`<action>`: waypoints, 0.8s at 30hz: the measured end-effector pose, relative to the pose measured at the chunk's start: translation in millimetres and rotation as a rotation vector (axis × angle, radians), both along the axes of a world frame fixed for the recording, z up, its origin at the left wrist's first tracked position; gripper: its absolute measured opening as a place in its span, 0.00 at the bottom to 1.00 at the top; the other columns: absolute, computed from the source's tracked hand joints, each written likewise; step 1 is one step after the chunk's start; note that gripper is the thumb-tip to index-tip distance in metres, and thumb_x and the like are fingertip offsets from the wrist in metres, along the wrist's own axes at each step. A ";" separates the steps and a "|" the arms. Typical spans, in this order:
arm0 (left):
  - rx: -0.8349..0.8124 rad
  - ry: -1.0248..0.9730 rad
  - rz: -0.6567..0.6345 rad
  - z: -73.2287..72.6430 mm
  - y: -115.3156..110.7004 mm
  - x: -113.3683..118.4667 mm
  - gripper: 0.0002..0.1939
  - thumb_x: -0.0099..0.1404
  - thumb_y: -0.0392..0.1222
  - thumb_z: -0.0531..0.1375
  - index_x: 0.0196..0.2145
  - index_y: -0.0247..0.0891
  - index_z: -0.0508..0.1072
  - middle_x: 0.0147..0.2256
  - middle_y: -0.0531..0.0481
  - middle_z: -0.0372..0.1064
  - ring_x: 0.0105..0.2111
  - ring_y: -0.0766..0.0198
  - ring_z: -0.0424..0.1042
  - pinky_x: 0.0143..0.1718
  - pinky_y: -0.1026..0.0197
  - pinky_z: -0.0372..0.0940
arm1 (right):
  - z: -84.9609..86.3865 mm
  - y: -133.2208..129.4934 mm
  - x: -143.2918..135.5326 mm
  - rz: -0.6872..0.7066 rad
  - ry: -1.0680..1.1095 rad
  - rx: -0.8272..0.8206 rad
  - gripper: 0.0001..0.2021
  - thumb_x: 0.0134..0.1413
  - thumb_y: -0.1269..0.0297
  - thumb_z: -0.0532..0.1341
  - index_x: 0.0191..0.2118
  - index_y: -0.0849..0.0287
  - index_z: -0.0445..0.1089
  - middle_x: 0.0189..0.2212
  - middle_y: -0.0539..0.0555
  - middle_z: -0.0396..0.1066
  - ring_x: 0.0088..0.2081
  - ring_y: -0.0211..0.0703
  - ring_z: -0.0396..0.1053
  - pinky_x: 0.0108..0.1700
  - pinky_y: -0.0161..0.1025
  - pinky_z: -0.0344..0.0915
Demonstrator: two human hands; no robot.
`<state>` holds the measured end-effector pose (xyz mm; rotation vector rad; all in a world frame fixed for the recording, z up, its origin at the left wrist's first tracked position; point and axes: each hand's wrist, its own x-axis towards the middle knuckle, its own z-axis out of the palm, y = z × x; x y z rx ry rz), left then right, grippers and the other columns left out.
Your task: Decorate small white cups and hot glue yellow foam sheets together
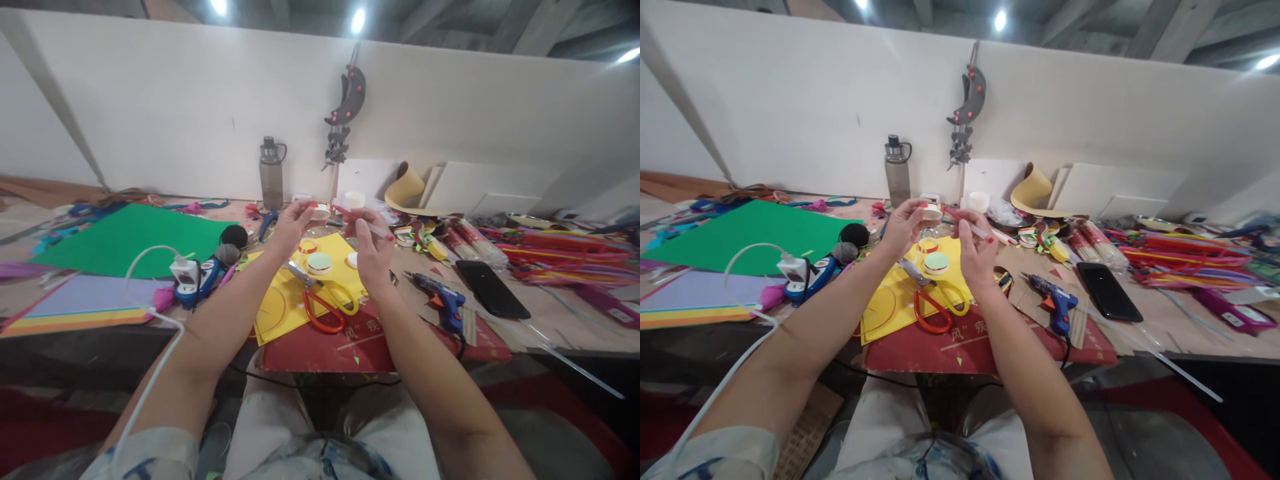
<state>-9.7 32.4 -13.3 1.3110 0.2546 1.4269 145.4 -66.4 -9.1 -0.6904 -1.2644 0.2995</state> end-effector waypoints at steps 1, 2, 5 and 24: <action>0.004 0.006 -0.003 -0.7 -0.3 0.5 0.25 0.53 0.56 0.77 0.42 0.40 0.79 0.38 0.50 0.82 0.38 0.61 0.81 0.44 0.57 0.78 | -3.1 -1.1 -0.6 0.013 0.013 -0.010 0.12 0.68 0.51 0.59 0.46 0.53 0.72 0.37 0.52 0.75 0.33 0.41 0.74 0.36 0.41 0.73; 0.006 0.010 -0.006 -1.5 -0.4 1.0 0.25 0.53 0.56 0.77 0.42 0.40 0.79 0.38 0.50 0.82 0.38 0.61 0.81 0.44 0.57 0.78 | -5.8 -2.5 -0.3 0.011 0.011 -0.014 0.12 0.68 0.51 0.60 0.46 0.53 0.73 0.37 0.52 0.75 0.33 0.41 0.74 0.37 0.42 0.74; 0.012 0.016 -0.006 -4.0 -0.7 2.2 0.24 0.54 0.56 0.76 0.43 0.41 0.80 0.39 0.50 0.81 0.38 0.61 0.81 0.43 0.57 0.78 | -9.8 -6.5 3.6 -0.075 -0.065 0.002 0.11 0.68 0.53 0.60 0.45 0.53 0.73 0.37 0.52 0.76 0.35 0.42 0.76 0.39 0.43 0.75; 0.013 0.035 0.016 -4.7 -8.2 6.9 0.25 0.53 0.57 0.76 0.42 0.40 0.81 0.40 0.49 0.81 0.38 0.63 0.81 0.43 0.59 0.78 | -5.6 -12.1 5.4 -0.361 -0.350 0.159 0.06 0.67 0.64 0.59 0.43 0.54 0.74 0.39 0.55 0.82 0.42 0.47 0.81 0.47 0.48 0.78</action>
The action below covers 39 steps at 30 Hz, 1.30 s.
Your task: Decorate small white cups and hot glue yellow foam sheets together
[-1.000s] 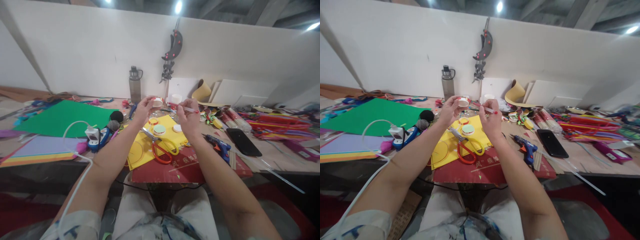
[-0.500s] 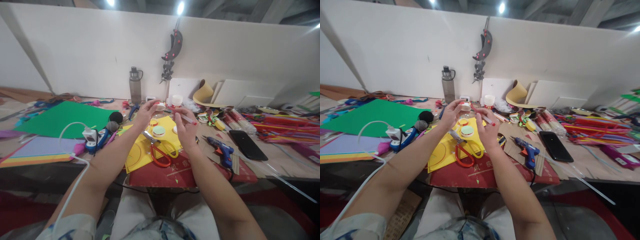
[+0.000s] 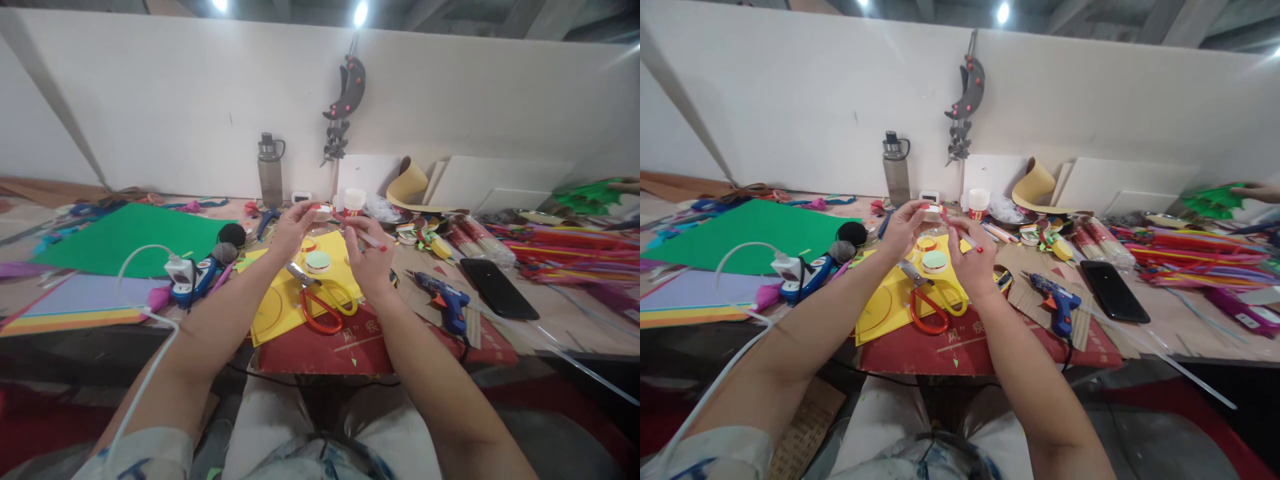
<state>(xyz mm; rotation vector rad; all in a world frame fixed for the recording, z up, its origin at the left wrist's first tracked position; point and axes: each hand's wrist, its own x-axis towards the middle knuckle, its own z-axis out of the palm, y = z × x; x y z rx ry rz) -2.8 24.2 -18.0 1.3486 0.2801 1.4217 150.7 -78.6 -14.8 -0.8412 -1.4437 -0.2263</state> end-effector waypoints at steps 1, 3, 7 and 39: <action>-0.002 0.001 0.001 0.6 -0.8 0.1 0.25 0.53 0.57 0.77 0.42 0.40 0.81 0.40 0.49 0.81 0.38 0.63 0.81 0.43 0.59 0.78 | -0.3 0.3 -0.1 -0.001 0.000 -0.002 0.06 0.67 0.64 0.59 0.43 0.54 0.74 0.39 0.55 0.82 0.42 0.47 0.81 0.48 0.48 0.78; 0.001 0.002 0.000 1.4 -2.1 0.5 0.25 0.53 0.58 0.76 0.42 0.40 0.81 0.40 0.49 0.81 0.38 0.63 0.81 0.43 0.58 0.78 | -0.7 1.0 -0.3 0.002 0.003 -0.001 0.06 0.67 0.63 0.59 0.43 0.54 0.74 0.40 0.55 0.82 0.42 0.47 0.81 0.48 0.48 0.78; 0.006 -0.004 -0.012 1.5 -2.9 0.9 0.24 0.53 0.57 0.76 0.42 0.40 0.81 0.40 0.49 0.81 0.38 0.62 0.81 0.43 0.57 0.78 | -1.5 2.1 0.4 0.002 0.007 0.006 0.07 0.67 0.63 0.59 0.43 0.55 0.74 0.40 0.56 0.82 0.42 0.47 0.81 0.47 0.48 0.78; 0.039 0.059 -0.014 -0.9 -2.3 1.7 0.26 0.53 0.59 0.76 0.43 0.40 0.81 0.37 0.50 0.82 0.37 0.62 0.82 0.44 0.58 0.77 | -0.9 2.7 2.8 -0.023 0.007 0.014 0.06 0.67 0.63 0.58 0.41 0.54 0.72 0.36 0.53 0.80 0.39 0.46 0.80 0.45 0.47 0.77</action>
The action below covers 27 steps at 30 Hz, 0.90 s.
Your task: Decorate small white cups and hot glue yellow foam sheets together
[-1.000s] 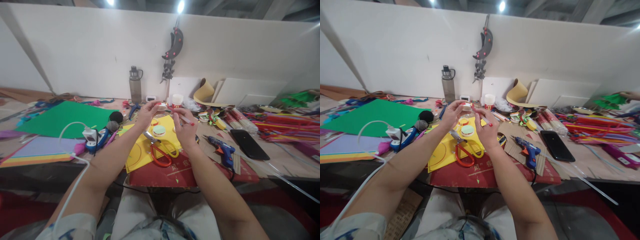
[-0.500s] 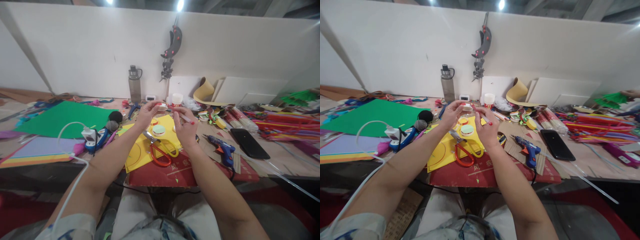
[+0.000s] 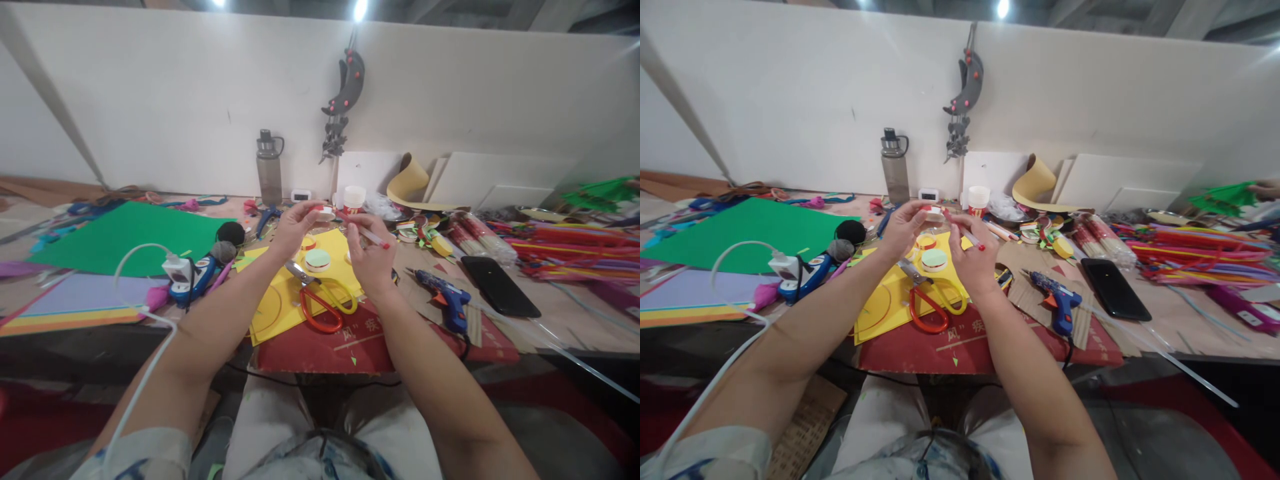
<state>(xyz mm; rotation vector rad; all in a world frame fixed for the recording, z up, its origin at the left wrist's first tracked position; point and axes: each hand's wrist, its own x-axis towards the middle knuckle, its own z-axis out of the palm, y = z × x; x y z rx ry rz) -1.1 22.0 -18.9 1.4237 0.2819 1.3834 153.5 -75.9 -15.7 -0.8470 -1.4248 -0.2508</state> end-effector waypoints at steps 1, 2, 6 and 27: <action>-0.002 -0.002 0.002 0.2 0.0 0.1 0.26 0.53 0.59 0.76 0.42 0.40 0.81 0.37 0.50 0.82 0.37 0.62 0.82 0.44 0.58 0.77 | -0.2 -0.2 0.0 0.000 0.001 -0.005 0.06 0.67 0.63 0.58 0.41 0.54 0.72 0.36 0.53 0.80 0.39 0.46 0.80 0.45 0.47 0.77; -0.002 -0.006 0.002 0.3 0.1 0.1 0.25 0.53 0.59 0.76 0.42 0.40 0.81 0.37 0.50 0.82 0.36 0.63 0.82 0.44 0.58 0.77 | -0.4 -0.3 0.0 0.001 0.002 -0.009 0.06 0.67 0.63 0.58 0.41 0.54 0.72 0.36 0.53 0.80 0.39 0.46 0.80 0.45 0.47 0.77; 0.006 -0.018 -0.004 0.2 1.1 -0.5 0.24 0.54 0.58 0.76 0.42 0.41 0.81 0.38 0.51 0.82 0.37 0.62 0.82 0.43 0.58 0.78 | -0.9 -1.1 0.5 0.001 -0.005 -0.003 0.06 0.66 0.63 0.58 0.41 0.54 0.72 0.36 0.53 0.79 0.38 0.46 0.79 0.44 0.46 0.77; 0.021 0.026 -0.015 -4.0 0.6 0.3 0.24 0.56 0.58 0.75 0.44 0.40 0.81 0.39 0.49 0.82 0.39 0.61 0.82 0.45 0.57 0.77 | 1.4 0.2 1.7 -0.010 0.001 -0.021 0.07 0.67 0.62 0.57 0.41 0.53 0.72 0.36 0.53 0.79 0.39 0.46 0.79 0.45 0.48 0.77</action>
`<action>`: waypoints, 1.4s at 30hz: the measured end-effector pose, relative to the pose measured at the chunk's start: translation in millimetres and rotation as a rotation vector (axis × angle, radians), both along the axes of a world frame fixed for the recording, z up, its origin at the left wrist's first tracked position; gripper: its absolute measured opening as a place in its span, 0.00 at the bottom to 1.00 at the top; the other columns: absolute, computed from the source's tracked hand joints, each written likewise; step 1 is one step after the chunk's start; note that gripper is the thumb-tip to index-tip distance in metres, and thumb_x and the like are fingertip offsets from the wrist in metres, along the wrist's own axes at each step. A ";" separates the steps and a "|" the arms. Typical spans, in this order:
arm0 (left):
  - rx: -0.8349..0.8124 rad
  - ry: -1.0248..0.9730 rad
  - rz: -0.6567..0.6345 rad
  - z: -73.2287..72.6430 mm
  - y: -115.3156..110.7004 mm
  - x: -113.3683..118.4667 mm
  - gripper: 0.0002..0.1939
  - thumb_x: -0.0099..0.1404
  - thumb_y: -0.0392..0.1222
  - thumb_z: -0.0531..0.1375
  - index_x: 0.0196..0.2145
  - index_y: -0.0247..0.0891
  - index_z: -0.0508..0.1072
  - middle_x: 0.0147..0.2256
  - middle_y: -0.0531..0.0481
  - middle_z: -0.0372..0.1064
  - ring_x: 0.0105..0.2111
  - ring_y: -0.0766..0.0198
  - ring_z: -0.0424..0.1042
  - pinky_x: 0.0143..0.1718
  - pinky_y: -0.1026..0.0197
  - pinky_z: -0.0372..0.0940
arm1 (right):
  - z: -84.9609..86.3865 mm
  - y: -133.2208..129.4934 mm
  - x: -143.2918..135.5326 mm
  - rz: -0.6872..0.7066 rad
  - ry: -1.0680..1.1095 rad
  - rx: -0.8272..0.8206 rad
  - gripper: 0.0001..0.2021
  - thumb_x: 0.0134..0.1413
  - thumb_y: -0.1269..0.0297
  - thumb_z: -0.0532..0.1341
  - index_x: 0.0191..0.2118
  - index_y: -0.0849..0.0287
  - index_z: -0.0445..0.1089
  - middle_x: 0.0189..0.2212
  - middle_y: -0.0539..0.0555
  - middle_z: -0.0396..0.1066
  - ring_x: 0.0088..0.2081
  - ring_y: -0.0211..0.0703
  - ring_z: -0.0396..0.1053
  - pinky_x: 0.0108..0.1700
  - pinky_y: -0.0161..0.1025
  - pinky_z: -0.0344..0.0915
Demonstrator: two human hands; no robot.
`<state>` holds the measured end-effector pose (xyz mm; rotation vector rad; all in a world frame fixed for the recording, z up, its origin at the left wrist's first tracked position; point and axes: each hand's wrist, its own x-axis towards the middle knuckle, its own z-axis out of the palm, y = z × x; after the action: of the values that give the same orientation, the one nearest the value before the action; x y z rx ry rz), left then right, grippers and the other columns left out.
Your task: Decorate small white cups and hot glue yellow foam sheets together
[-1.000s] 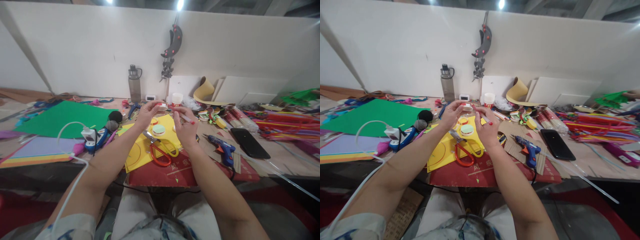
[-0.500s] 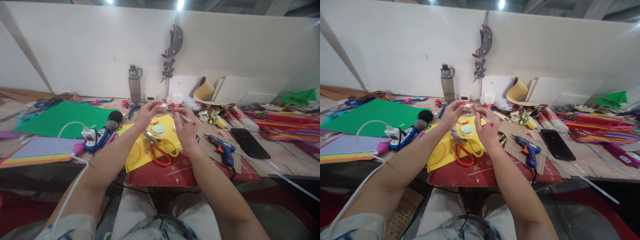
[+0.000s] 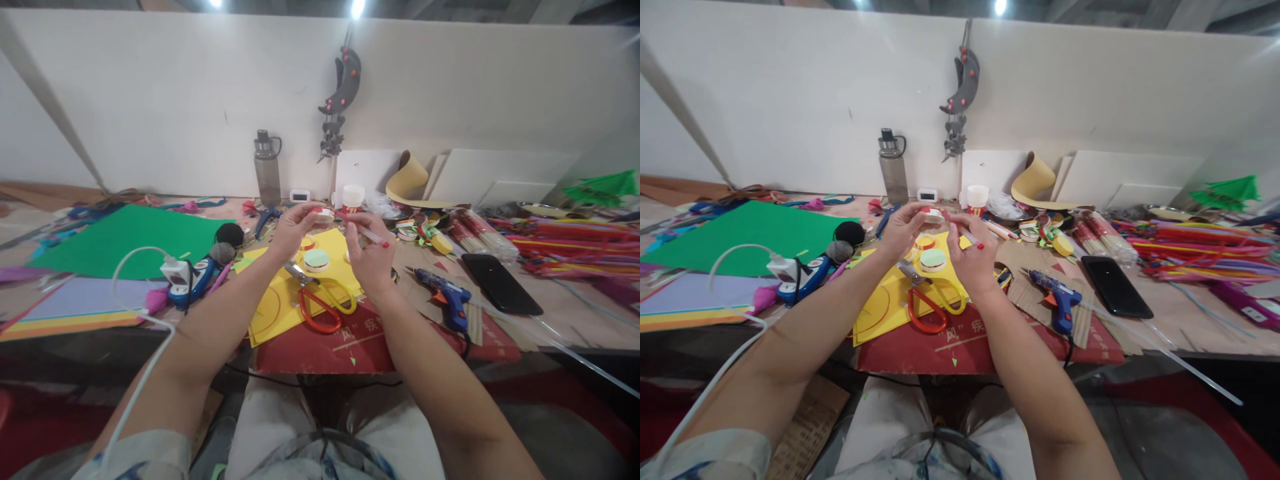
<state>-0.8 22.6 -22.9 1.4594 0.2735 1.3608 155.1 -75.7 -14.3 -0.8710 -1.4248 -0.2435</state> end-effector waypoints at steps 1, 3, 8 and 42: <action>-0.002 0.000 0.002 0.0 0.2 0.1 0.24 0.56 0.58 0.75 0.43 0.40 0.81 0.39 0.49 0.82 0.39 0.61 0.82 0.45 0.57 0.77 | -0.1 0.2 0.0 -0.005 -0.003 0.004 0.07 0.67 0.62 0.57 0.41 0.53 0.72 0.36 0.53 0.80 0.39 0.46 0.79 0.45 0.47 0.77; -0.010 -0.004 0.012 -0.1 0.5 0.1 0.24 0.55 0.58 0.75 0.43 0.40 0.81 0.39 0.49 0.82 0.39 0.61 0.82 0.44 0.57 0.77 | -0.2 0.1 -0.2 -0.015 -0.005 0.014 0.07 0.67 0.61 0.57 0.41 0.53 0.72 0.36 0.54 0.80 0.39 0.46 0.80 0.44 0.47 0.77; 0.009 0.013 -0.002 -2.0 1.9 -1.0 0.23 0.57 0.57 0.74 0.44 0.40 0.81 0.41 0.49 0.82 0.40 0.62 0.82 0.46 0.58 0.77 | -0.1 -1.9 -1.7 0.009 -0.007 0.033 0.06 0.67 0.63 0.58 0.41 0.54 0.72 0.36 0.54 0.80 0.39 0.47 0.80 0.44 0.47 0.77; 0.030 0.044 0.020 1.6 -5.7 0.4 0.20 0.58 0.54 0.75 0.43 0.41 0.83 0.39 0.49 0.81 0.38 0.63 0.81 0.47 0.57 0.77 | -0.8 -7.4 -8.0 0.030 -0.026 0.063 0.05 0.66 0.67 0.59 0.40 0.54 0.73 0.35 0.53 0.79 0.37 0.44 0.79 0.41 0.42 0.75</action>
<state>-0.3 16.9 -21.2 1.5165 0.2972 1.3555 147.1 -83.1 -15.0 -0.7974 -1.4454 -0.2765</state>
